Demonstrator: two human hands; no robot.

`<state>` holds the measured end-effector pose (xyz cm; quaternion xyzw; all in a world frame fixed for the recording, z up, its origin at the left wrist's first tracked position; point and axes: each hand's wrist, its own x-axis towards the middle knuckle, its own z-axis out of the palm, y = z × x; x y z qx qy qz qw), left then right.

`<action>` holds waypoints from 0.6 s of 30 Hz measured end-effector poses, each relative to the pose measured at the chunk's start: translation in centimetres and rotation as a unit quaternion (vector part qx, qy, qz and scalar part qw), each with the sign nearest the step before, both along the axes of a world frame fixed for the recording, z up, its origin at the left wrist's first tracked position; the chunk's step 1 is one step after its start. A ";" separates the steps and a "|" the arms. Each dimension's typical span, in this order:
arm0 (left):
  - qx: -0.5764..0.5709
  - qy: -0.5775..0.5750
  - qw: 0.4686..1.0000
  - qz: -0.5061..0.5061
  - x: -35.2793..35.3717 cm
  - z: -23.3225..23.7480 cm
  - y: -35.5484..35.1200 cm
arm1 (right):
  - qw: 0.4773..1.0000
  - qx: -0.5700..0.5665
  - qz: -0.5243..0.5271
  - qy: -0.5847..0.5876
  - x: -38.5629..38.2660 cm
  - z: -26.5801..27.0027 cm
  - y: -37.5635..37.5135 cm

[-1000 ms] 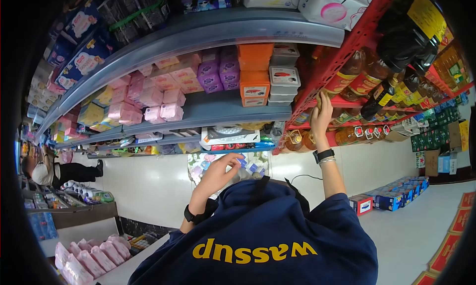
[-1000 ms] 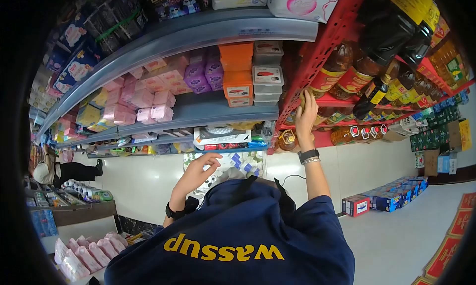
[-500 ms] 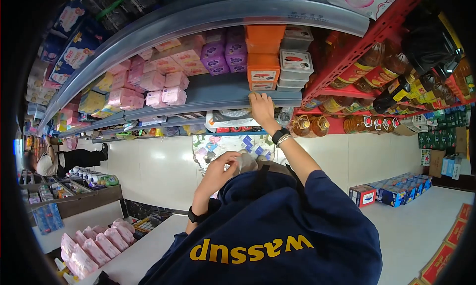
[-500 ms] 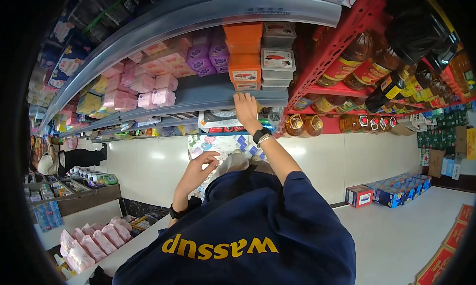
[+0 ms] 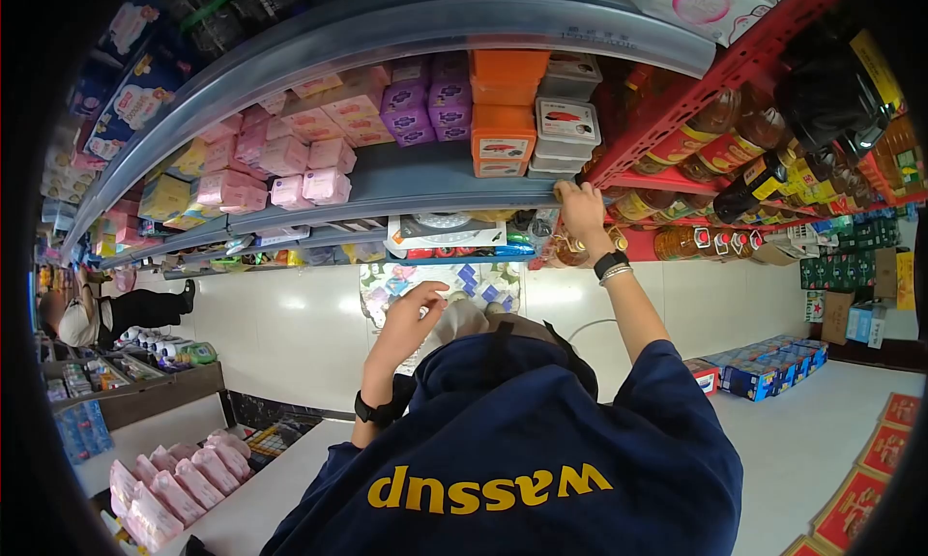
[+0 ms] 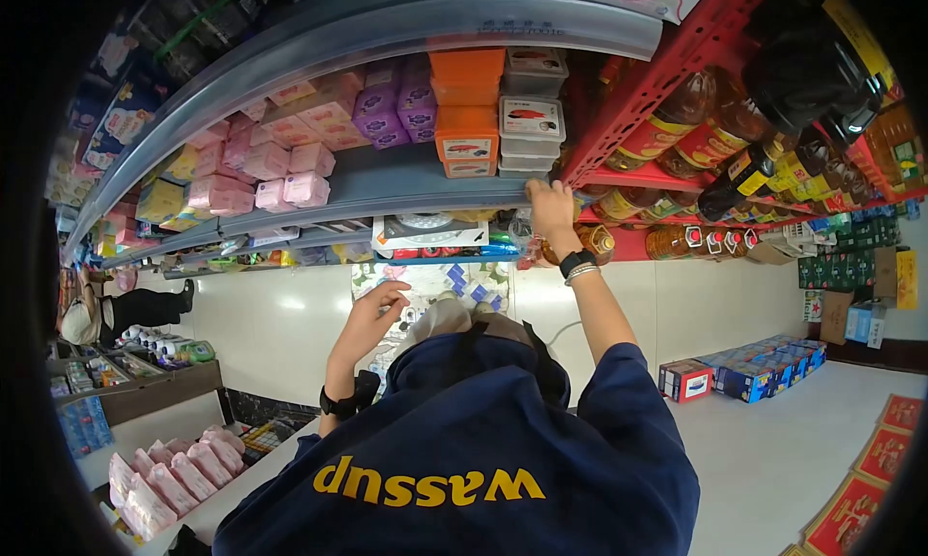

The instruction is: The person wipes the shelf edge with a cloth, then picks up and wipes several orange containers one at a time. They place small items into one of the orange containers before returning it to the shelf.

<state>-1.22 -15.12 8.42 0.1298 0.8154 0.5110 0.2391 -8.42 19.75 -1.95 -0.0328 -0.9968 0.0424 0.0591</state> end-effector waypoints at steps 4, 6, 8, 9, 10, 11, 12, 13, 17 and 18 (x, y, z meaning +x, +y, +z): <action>0.002 0.031 0.999 -0.008 0.3 -0.5 0.0 | 0.999 -0.025 -0.046 0.012 0.4 -0.9 1.0; 0.004 0.011 1.000 -0.026 0.5 -0.6 -0.3 | 0.997 -0.022 -0.068 0.010 0.2 -1.1 0.5; 0.001 0.006 1.000 -0.026 0.8 -0.8 -0.7 | 0.996 -0.036 -0.075 0.027 0.1 -1.4 -0.1; 0.000 -0.001 1.000 -0.027 1.0 -0.9 -0.9 | 0.995 -0.046 -0.083 0.044 0.0 -1.2 -0.4; 0.000 -0.001 1.000 -0.027 1.2 -1.1 -1.0 | 0.994 -0.046 -0.083 0.044 -0.2 -1.0 -0.7; -0.002 -0.004 1.000 -0.025 1.4 -1.2 -1.2 | 0.996 -0.047 -0.069 0.011 -0.6 -1.0 -1.2; -0.004 -0.007 1.000 -0.024 1.5 -1.4 -1.4 | 0.997 -0.047 -0.055 -0.022 -0.9 -0.8 -2.1; -0.004 -0.007 1.000 -0.026 1.6 -1.7 -1.5 | 0.997 -0.076 -0.023 -0.007 -1.3 -1.0 -3.5; 0.010 -0.004 1.000 -0.021 1.7 -1.3 -1.6 | 0.993 -0.110 0.041 0.012 -3.1 -1.6 -8.8; 0.006 -0.007 1.000 -0.013 1.8 -0.8 -1.5 | 0.994 -0.102 0.046 0.015 -3.4 -1.6 -9.8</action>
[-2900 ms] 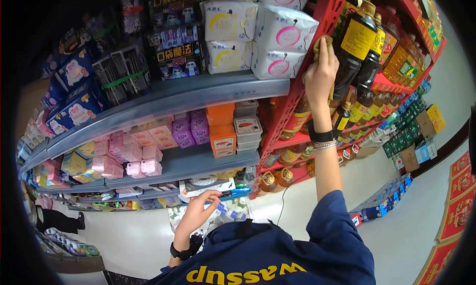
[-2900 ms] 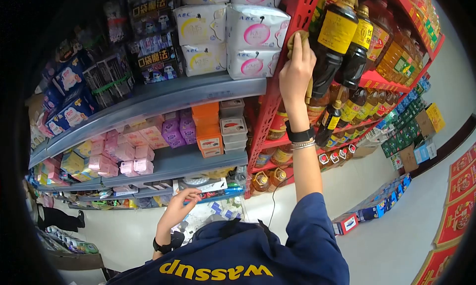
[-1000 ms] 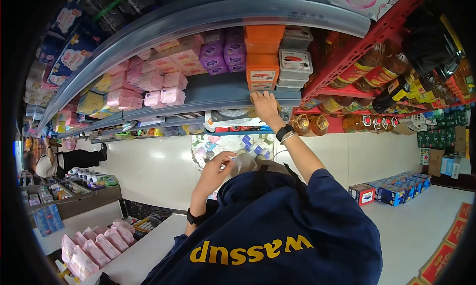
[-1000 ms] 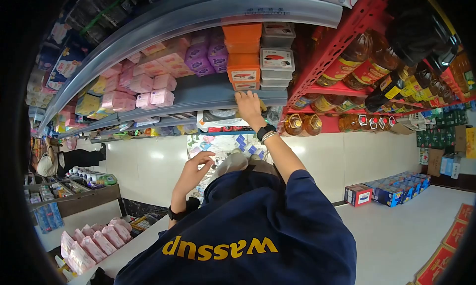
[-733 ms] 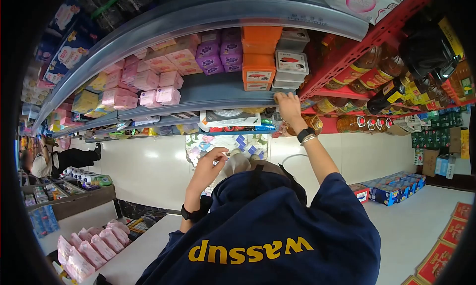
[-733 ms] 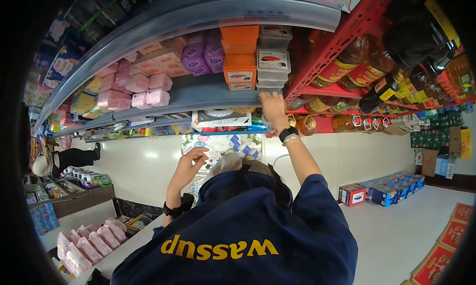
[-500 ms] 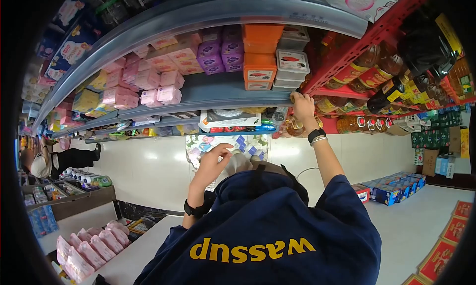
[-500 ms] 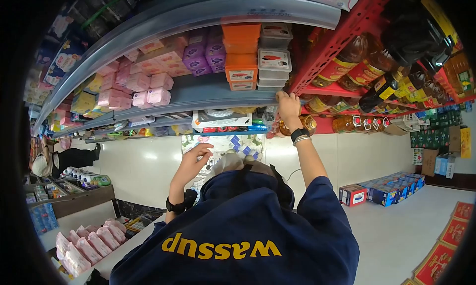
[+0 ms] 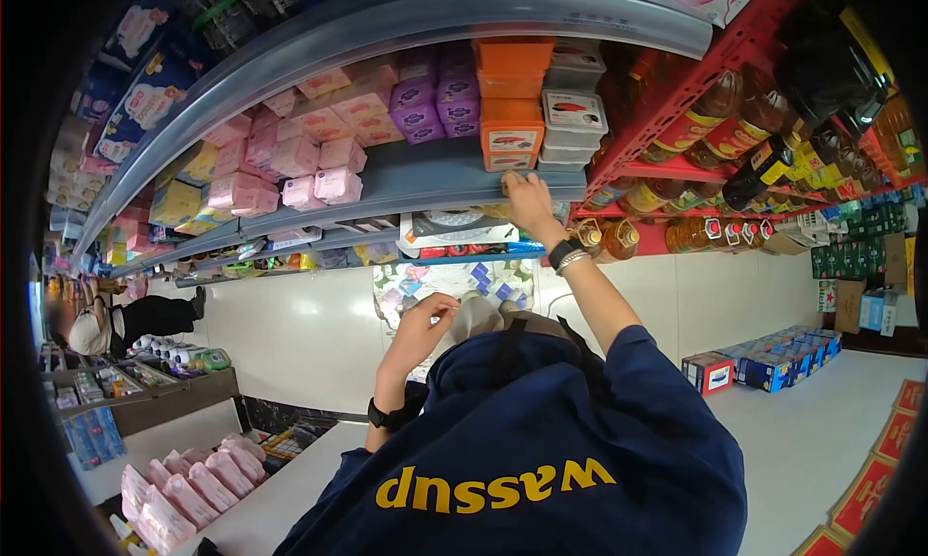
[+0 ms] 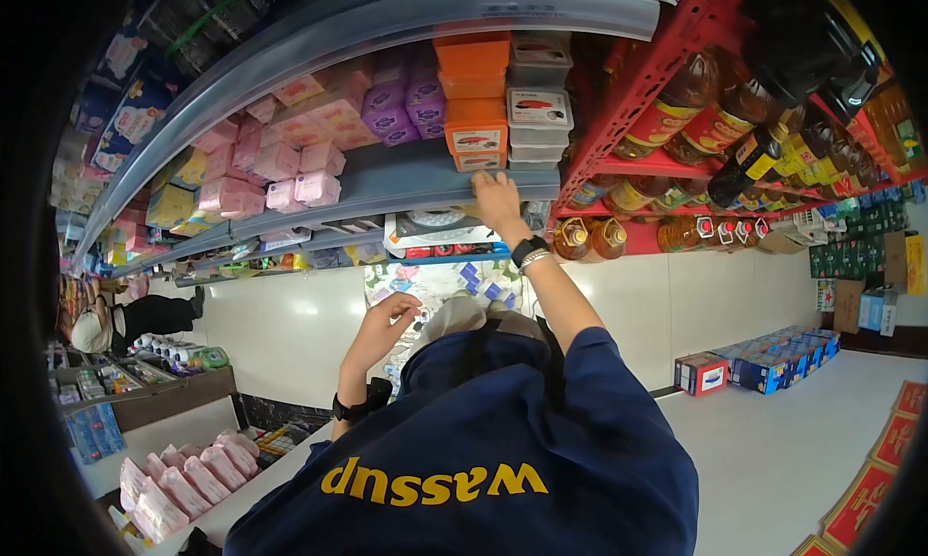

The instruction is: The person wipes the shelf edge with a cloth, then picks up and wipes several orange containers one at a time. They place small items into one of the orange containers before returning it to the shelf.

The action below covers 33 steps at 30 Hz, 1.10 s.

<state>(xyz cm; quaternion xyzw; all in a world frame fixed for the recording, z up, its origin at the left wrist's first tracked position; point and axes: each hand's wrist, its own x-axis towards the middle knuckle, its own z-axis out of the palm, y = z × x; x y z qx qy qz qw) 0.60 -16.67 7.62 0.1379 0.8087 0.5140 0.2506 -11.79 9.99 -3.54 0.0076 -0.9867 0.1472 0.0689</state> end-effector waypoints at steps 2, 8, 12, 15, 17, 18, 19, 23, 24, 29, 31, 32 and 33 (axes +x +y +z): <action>0.007 -0.003 1.000 0.010 0.0 0.5 -0.2 | 1.000 0.009 0.002 0.005 -0.1 0.5 -0.2; -0.027 0.026 0.999 0.020 -0.5 -0.1 -1.4 | 1.000 0.011 -0.020 -0.019 0.2 0.5 2.3; -0.042 0.032 0.998 0.023 -0.7 -0.3 -2.0 | 0.999 0.015 -0.039 -0.012 1.2 0.5 4.6; -0.037 0.021 0.999 0.028 -0.6 -0.7 -2.4 | 0.999 0.016 -0.034 -0.015 1.6 0.3 5.3; -0.026 0.018 0.999 0.037 -0.3 -1.5 -2.6 | 0.999 0.007 -0.038 -0.009 1.7 0.3 5.2; -0.014 0.015 0.999 0.044 -0.3 -1.7 -2.6 | 0.999 0.007 -0.044 -0.010 1.7 0.3 5.0; -0.015 0.018 0.999 0.047 -0.2 -1.7 -2.5 | 0.999 0.006 -0.041 -0.007 1.6 0.3 4.9; -0.035 -0.022 0.999 0.025 -0.3 -1.6 -2.2 | 0.997 -0.064 -0.023 0.042 1.9 -0.6 5.8; -0.034 -0.008 0.999 0.015 -0.5 -1.5 -2.0 | 0.984 -0.150 -0.082 0.042 2.2 -0.7 6.1; -0.002 0.004 1.000 0.025 -1.4 -2.3 -1.4 | 0.889 -0.350 -0.295 0.019 2.3 2.6 7.6; 0.013 0.046 0.999 0.016 -2.0 -2.7 -1.0 | 0.887 -0.368 -0.280 0.009 1.6 2.0 8.6; 0.013 0.048 0.999 0.019 -2.3 -2.7 -0.8 | 0.888 -0.356 -0.292 -0.001 1.4 1.6 8.9; 0.009 0.048 0.999 0.008 -2.5 -2.5 -0.3 | 0.888 -0.345 -0.304 -0.010 1.2 1.5 8.9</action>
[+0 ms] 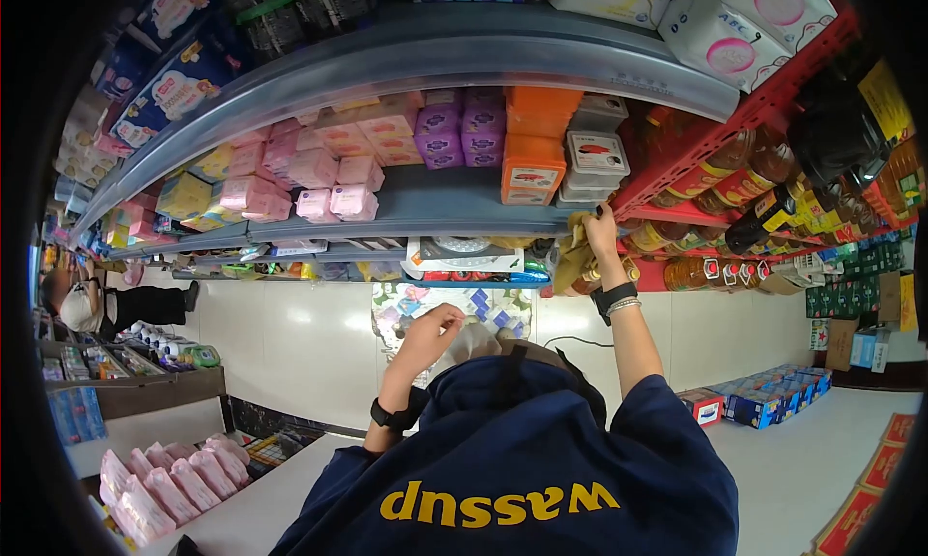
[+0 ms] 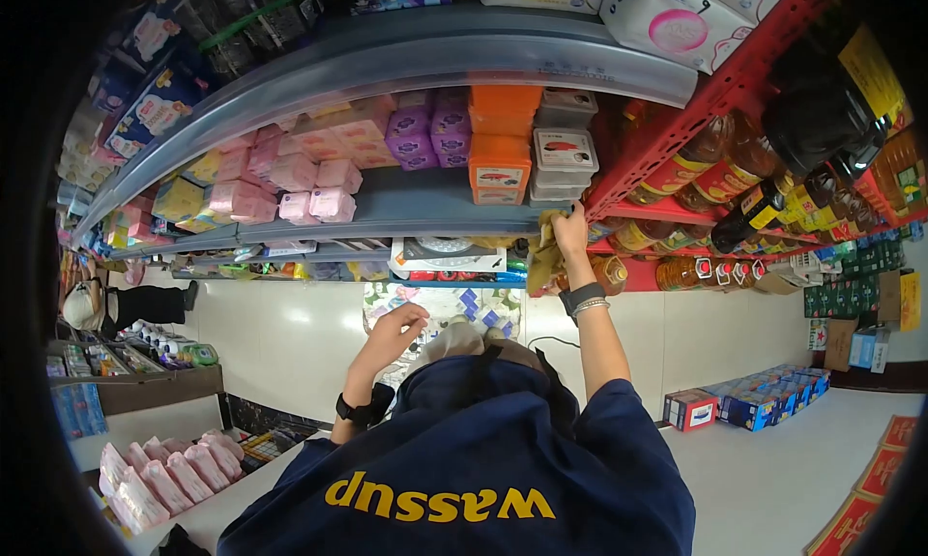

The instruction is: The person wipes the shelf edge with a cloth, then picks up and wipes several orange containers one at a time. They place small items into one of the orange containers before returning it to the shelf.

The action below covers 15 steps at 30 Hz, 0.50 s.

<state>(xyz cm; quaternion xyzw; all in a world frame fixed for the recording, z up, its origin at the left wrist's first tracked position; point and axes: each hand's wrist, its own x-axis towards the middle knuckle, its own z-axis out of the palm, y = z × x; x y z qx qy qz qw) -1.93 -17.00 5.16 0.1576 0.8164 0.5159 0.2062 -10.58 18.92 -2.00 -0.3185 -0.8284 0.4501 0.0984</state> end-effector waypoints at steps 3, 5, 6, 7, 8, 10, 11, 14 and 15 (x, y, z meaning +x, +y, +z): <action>0.002 0.004 1.000 -0.016 -0.6 0.1 0.9 | 1.000 -0.028 -0.008 0.009 0.0 0.0 0.1; 0.007 0.004 1.000 -0.024 -0.4 0.1 1.1 | 0.999 -0.034 -0.037 -0.018 0.1 -0.3 0.3; 0.002 0.002 1.000 -0.029 -0.4 0.1 1.2 | 0.999 -0.035 -0.037 -0.018 0.2 -0.1 0.4; -0.003 0.000 0.999 -0.033 -0.3 0.2 1.2 | 0.999 -0.048 -0.012 -0.005 0.4 0.0 0.5; -0.003 -0.001 0.999 -0.033 -0.1 0.3 1.2 | 0.998 -0.061 0.013 0.008 0.6 0.1 0.7; -0.022 -0.035 0.998 -0.041 0.1 0.4 1.0 | 0.998 -0.051 0.017 0.029 0.4 -1.0 1.1; -0.022 -0.033 0.998 -0.039 0.2 0.3 0.9 | 0.998 -0.042 0.021 0.051 0.2 -1.5 1.3; -0.022 -0.044 0.998 -0.032 0.4 -0.3 0.4 | 0.996 -0.071 0.042 0.014 0.4 -0.8 1.5; -0.018 -0.041 0.999 -0.030 0.4 -0.4 0.4 | 0.997 -0.044 0.060 0.016 0.3 -1.1 1.7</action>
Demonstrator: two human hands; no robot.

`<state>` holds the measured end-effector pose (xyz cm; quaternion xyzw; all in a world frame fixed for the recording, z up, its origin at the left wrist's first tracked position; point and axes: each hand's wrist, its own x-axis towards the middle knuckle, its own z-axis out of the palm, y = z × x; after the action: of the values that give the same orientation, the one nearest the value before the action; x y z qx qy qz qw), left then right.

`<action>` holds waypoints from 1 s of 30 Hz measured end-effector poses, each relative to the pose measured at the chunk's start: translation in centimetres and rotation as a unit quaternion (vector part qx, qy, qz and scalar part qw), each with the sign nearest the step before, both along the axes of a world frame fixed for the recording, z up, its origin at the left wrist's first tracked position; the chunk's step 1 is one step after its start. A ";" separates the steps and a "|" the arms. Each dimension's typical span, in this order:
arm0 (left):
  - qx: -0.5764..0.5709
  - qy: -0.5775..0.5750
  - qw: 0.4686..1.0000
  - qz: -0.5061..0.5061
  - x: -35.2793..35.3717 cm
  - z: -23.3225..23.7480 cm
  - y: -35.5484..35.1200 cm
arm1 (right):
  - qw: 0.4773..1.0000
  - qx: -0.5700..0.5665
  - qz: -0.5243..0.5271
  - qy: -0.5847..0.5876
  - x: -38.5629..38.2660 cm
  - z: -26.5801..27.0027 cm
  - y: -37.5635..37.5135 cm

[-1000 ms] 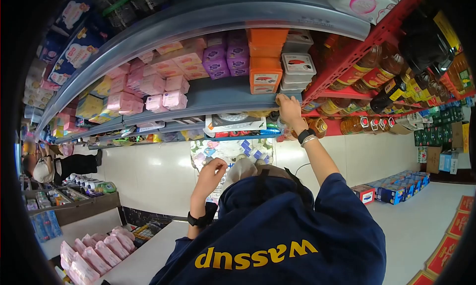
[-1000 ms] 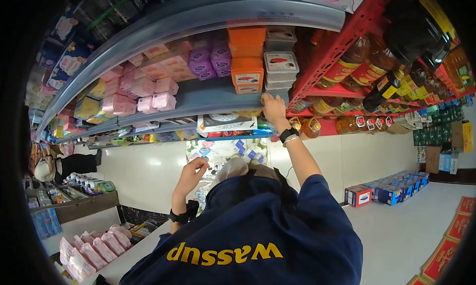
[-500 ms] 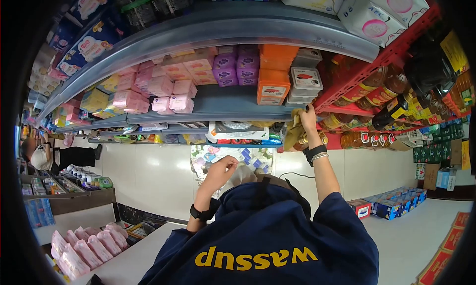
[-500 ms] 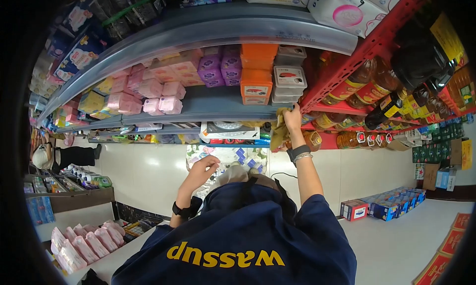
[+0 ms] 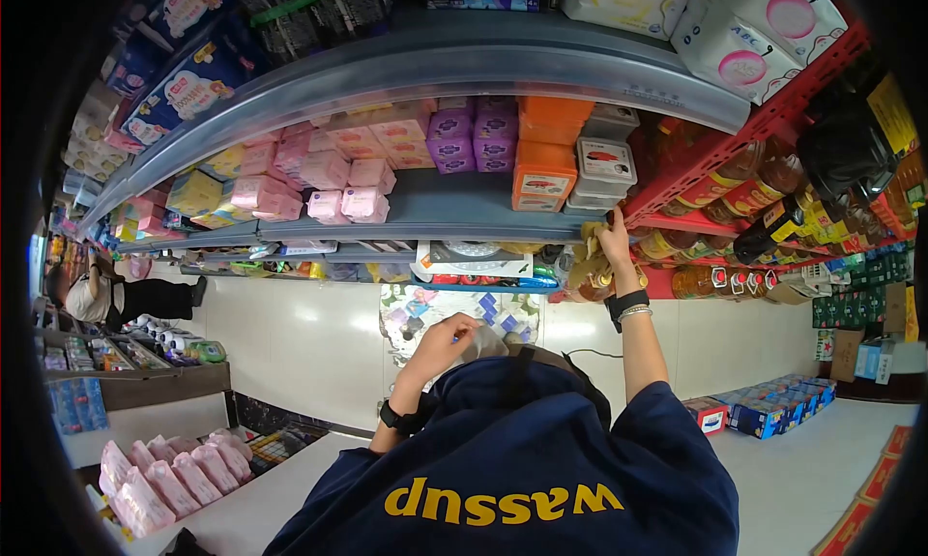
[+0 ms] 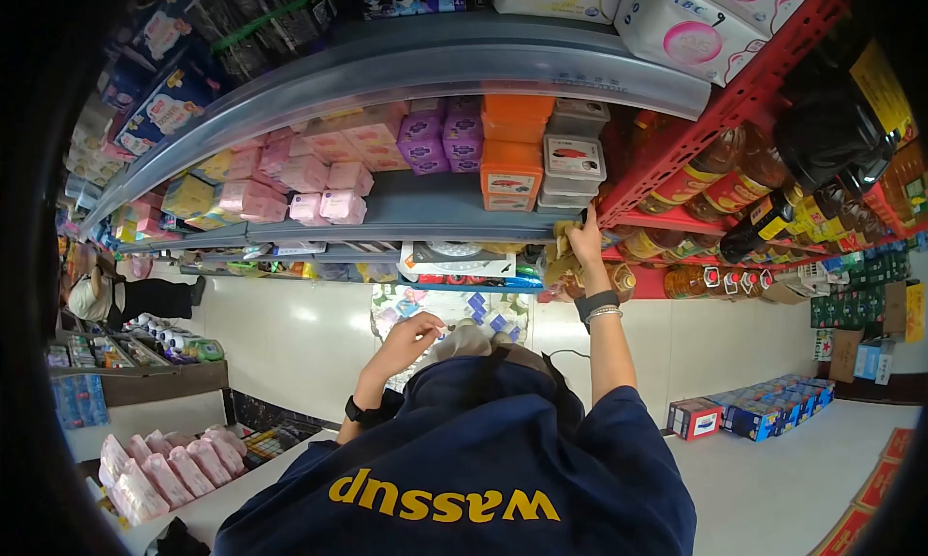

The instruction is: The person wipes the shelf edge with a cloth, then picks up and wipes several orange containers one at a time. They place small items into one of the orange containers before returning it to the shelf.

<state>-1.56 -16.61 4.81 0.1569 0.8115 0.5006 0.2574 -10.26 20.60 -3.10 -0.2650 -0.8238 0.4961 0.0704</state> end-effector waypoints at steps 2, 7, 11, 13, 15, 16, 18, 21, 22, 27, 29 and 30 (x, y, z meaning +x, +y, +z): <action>0.005 0.003 1.000 0.003 0.0 0.0 0.0 | 1.000 -0.011 0.001 -0.007 0.1 -0.7 0.5; 0.031 0.024 0.999 0.011 -0.4 -1.0 0.4 | 0.998 0.015 -0.023 0.051 1.4 -1.2 -0.5; -0.013 0.007 0.999 0.029 -1.3 -2.5 0.5 | 0.981 0.147 -0.046 0.116 2.3 -0.4 -4.8; -0.001 0.124 0.991 0.050 -2.2 -4.3 0.6 | 0.956 0.252 0.096 0.116 1.7 0.3 -6.9; -0.065 0.169 0.982 0.046 -3.7 -4.5 0.6 | 0.954 0.251 0.137 0.094 0.5 0.8 -8.6; -0.080 0.204 0.975 0.048 -4.6 -5.0 0.4 | 0.950 0.256 0.160 0.075 -0.2 0.8 -9.3; -0.118 0.222 0.966 0.056 -6.7 -5.4 0.1 | 0.947 0.256 0.185 0.056 -1.2 0.9 -9.6; -0.189 0.291 0.936 0.055 -9.9 -5.7 -1.2 | 0.940 0.266 0.211 0.037 -1.3 0.4 -9.8; -0.199 0.302 0.931 0.049 -10.9 -5.8 -1.6 | 0.944 0.273 0.182 0.034 -1.1 0.3 -9.1; -0.268 0.374 0.888 0.014 -15.9 -7.3 -4.1 | 0.964 0.223 0.067 0.126 1.2 0.1 -8.2; -0.300 0.403 0.865 -0.010 -17.1 -8.0 -5.0 | 0.971 0.200 0.060 0.113 2.0 1.3 -10.2; -0.290 0.395 0.872 -0.019 -17.5 -8.4 -5.4 | 0.971 0.156 0.056 0.171 1.8 1.5 -11.2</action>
<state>-19.05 -21.96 -3.60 0.2755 0.9510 0.1343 -0.0409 -8.46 9.41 -1.62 -0.1158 -0.8803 0.4026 0.2227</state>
